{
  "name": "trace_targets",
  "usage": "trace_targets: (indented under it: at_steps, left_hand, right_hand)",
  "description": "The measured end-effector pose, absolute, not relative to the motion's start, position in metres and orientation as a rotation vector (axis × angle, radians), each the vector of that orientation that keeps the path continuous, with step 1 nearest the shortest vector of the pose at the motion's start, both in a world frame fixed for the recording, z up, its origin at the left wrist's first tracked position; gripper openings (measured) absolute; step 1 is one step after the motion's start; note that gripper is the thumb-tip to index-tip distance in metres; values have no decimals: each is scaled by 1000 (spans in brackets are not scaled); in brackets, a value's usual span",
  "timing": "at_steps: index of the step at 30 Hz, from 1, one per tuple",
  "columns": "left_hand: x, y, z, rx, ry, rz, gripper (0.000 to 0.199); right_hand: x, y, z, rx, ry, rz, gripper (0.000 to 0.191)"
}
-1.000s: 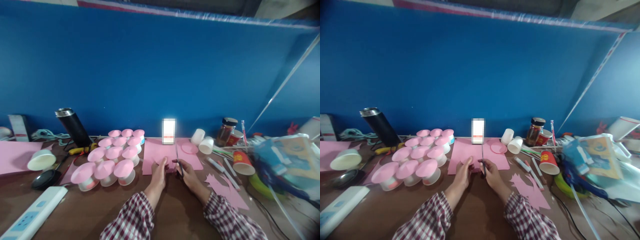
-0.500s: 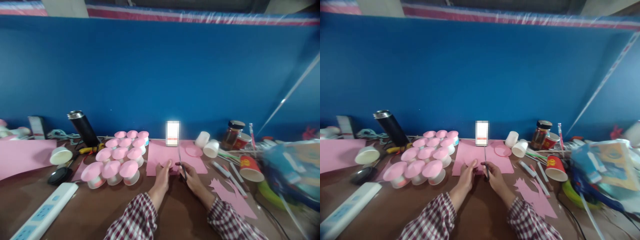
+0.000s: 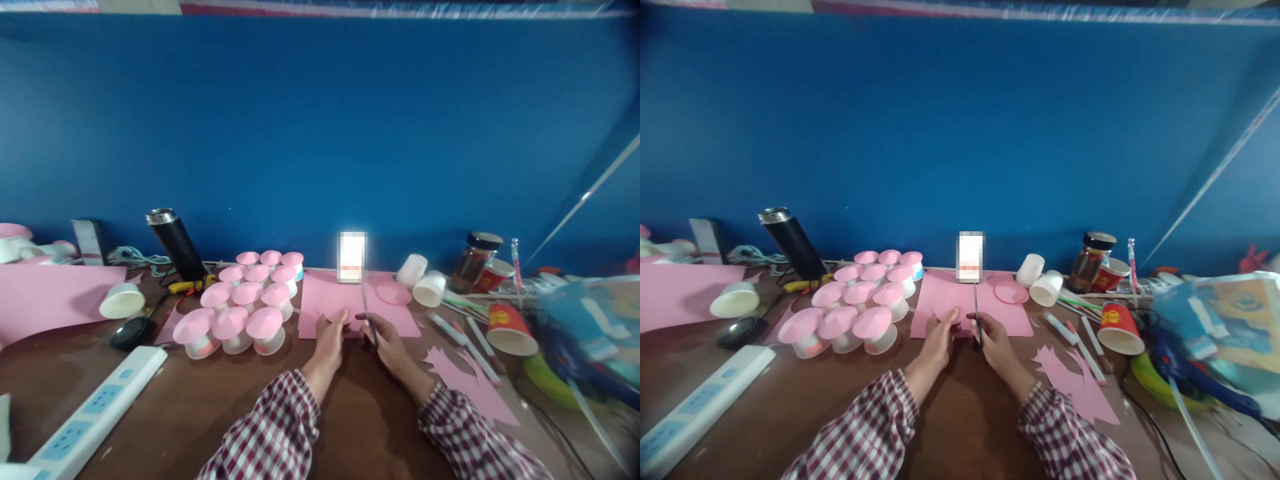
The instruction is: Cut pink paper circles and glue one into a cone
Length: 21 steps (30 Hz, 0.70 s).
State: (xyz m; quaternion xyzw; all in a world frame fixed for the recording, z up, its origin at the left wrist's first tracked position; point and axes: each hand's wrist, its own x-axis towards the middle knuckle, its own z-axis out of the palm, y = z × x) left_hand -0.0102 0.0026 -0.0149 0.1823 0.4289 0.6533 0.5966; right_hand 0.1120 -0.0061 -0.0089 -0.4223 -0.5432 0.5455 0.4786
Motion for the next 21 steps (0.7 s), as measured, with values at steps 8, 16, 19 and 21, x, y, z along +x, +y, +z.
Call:
trace_targets:
  at_steps: [8,16,19,21]
  left_hand:
    - [-9,-4,0,523,970,1475,34]
    - [-9,-7,5,487,958,1400,33]
    - [-10,-6,4,485,954,1385,32]
    - [-10,-6,3,461,969,1382,32]
  right_hand:
    - [108,-7,-5,-1019,-1265,1313,41]
    - [107,-4,-10,-971,-1253,1374,44]
    - [108,-4,-11,-966,-1247,1390,42]
    - [108,-4,-8,-967,-1270,1388,40]
